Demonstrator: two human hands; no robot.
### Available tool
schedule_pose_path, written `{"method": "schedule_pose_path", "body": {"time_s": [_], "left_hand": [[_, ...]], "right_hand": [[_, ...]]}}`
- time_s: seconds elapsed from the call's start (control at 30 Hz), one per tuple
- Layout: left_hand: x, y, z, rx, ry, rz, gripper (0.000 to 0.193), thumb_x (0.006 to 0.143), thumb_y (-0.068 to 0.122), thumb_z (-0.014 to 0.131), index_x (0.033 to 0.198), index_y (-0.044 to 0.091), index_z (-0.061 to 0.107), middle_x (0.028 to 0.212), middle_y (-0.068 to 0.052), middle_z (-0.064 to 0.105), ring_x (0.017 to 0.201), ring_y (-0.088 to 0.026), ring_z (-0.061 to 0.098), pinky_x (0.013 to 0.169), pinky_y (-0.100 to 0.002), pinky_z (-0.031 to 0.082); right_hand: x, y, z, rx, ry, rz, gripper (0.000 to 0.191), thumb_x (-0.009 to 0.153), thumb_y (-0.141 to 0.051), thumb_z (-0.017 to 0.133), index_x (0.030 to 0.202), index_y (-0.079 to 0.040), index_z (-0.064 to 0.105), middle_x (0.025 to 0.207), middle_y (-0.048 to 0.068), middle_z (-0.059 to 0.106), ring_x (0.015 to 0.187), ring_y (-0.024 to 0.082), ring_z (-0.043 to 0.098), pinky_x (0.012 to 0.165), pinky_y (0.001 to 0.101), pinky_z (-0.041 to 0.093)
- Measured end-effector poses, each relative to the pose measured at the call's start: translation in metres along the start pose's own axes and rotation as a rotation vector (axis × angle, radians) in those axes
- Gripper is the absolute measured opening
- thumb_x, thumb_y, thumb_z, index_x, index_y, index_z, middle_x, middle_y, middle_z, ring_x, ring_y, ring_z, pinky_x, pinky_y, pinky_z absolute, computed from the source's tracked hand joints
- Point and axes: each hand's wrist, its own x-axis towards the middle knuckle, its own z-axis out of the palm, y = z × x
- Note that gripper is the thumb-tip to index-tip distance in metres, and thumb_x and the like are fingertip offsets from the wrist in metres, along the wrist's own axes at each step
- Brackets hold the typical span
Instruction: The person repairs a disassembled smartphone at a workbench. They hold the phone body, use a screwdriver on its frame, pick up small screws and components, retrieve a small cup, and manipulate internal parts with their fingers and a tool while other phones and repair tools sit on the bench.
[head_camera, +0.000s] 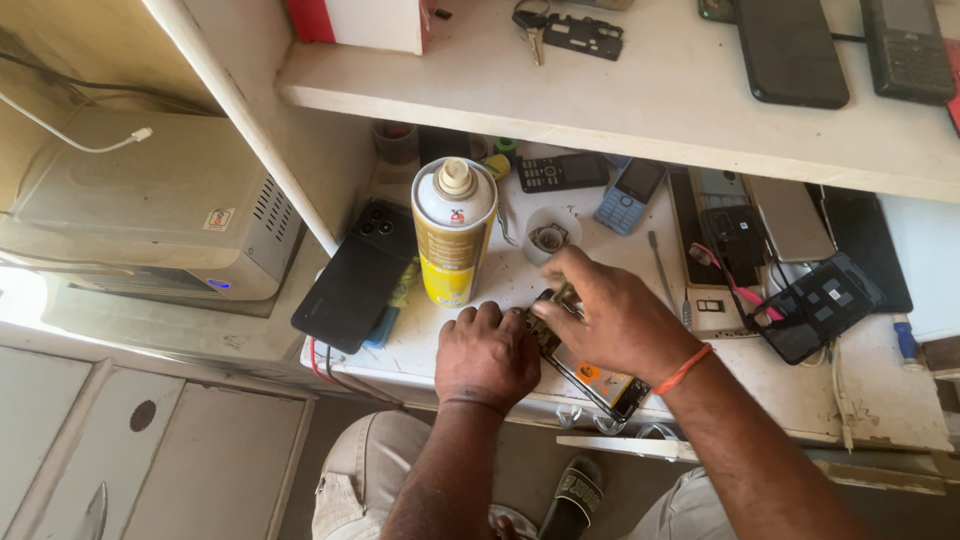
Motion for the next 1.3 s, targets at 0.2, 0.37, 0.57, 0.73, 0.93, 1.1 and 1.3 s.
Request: {"method": "schedule_pose_path", "body": {"time_s": [0.2,0.37,0.57,0.73,0.93,1.1,1.3], "left_hand": [[-0.0005,0.0002,0.0,-0.005,-0.014,-0.008,0.02,0.079,0.025,0.066,0.094,0.014,0.072,0.085,-0.008,0.064,0.081,-0.032,0.064,0.07,-0.047,0.048],[0.0004,0.0004,0.0003,0.01,-0.034,-0.015,0.019,0.08,0.025,0.066,0.093,0.014,0.072,0.084,-0.008,0.064,0.082,-0.032,0.064,0.07,-0.047,0.048],[0.0009,-0.0001,0.001,0.016,-0.023,-0.012,0.018,0.08,0.025,0.066,0.093,0.014,0.072,0.084,-0.008,0.065,0.081,-0.032,0.064,0.069,-0.047,0.048],[0.0003,-0.0005,0.0009,0.011,-0.008,-0.01,0.018,0.078,0.025,0.066,0.091,0.014,0.072,0.084,-0.008,0.064,0.081,-0.032,0.064,0.069,-0.047,0.048],[-0.0011,-0.0006,-0.0003,0.017,-0.017,-0.006,0.018,0.078,0.026,0.066,0.091,0.014,0.071,0.085,-0.008,0.064,0.082,-0.032,0.064,0.069,-0.047,0.048],[0.0001,0.0,0.0,0.012,-0.017,-0.007,0.017,0.08,0.026,0.066,0.09,0.014,0.071,0.085,-0.008,0.064,0.082,-0.032,0.064,0.07,-0.048,0.048],[0.0002,0.0003,-0.0003,0.006,-0.035,-0.021,0.015,0.081,0.026,0.065,0.088,0.014,0.069,0.085,-0.007,0.064,0.083,-0.032,0.064,0.071,-0.047,0.048]], "right_hand": [[-0.0009,0.0004,0.0002,-0.084,-0.029,0.081,0.029,0.088,-0.023,0.076,0.105,-0.008,0.059,0.082,0.016,0.073,0.08,0.037,0.074,0.063,0.0463,0.056],[-0.0015,0.0006,0.0001,-0.216,-0.049,0.169,0.03,0.09,-0.029,0.08,0.105,-0.01,0.061,0.078,0.017,0.073,0.079,0.038,0.072,0.063,0.0482,0.053],[-0.0027,0.0004,-0.0006,-0.18,-0.003,0.104,0.031,0.089,-0.028,0.08,0.106,-0.012,0.059,0.079,0.016,0.073,0.079,0.039,0.072,0.063,0.0483,0.054],[-0.004,-0.0002,-0.0011,-0.083,-0.051,0.134,0.032,0.089,-0.025,0.077,0.111,-0.011,0.059,0.082,0.016,0.073,0.076,0.037,0.073,0.064,0.0471,0.055],[-0.0038,-0.0007,-0.0003,0.085,0.027,-0.012,0.029,0.087,-0.015,0.07,0.112,-0.009,0.057,0.096,0.016,0.076,0.087,0.035,0.077,0.07,0.0421,0.061],[-0.0021,-0.0003,0.0001,0.001,-0.058,0.174,0.034,0.085,-0.019,0.075,0.112,-0.01,0.057,0.09,0.016,0.076,0.085,0.035,0.076,0.068,0.0438,0.059],[-0.0016,0.0013,0.0002,-0.093,0.026,0.063,0.033,0.087,-0.022,0.078,0.109,-0.009,0.057,0.081,0.017,0.073,0.079,0.038,0.073,0.065,0.0466,0.056]]}}
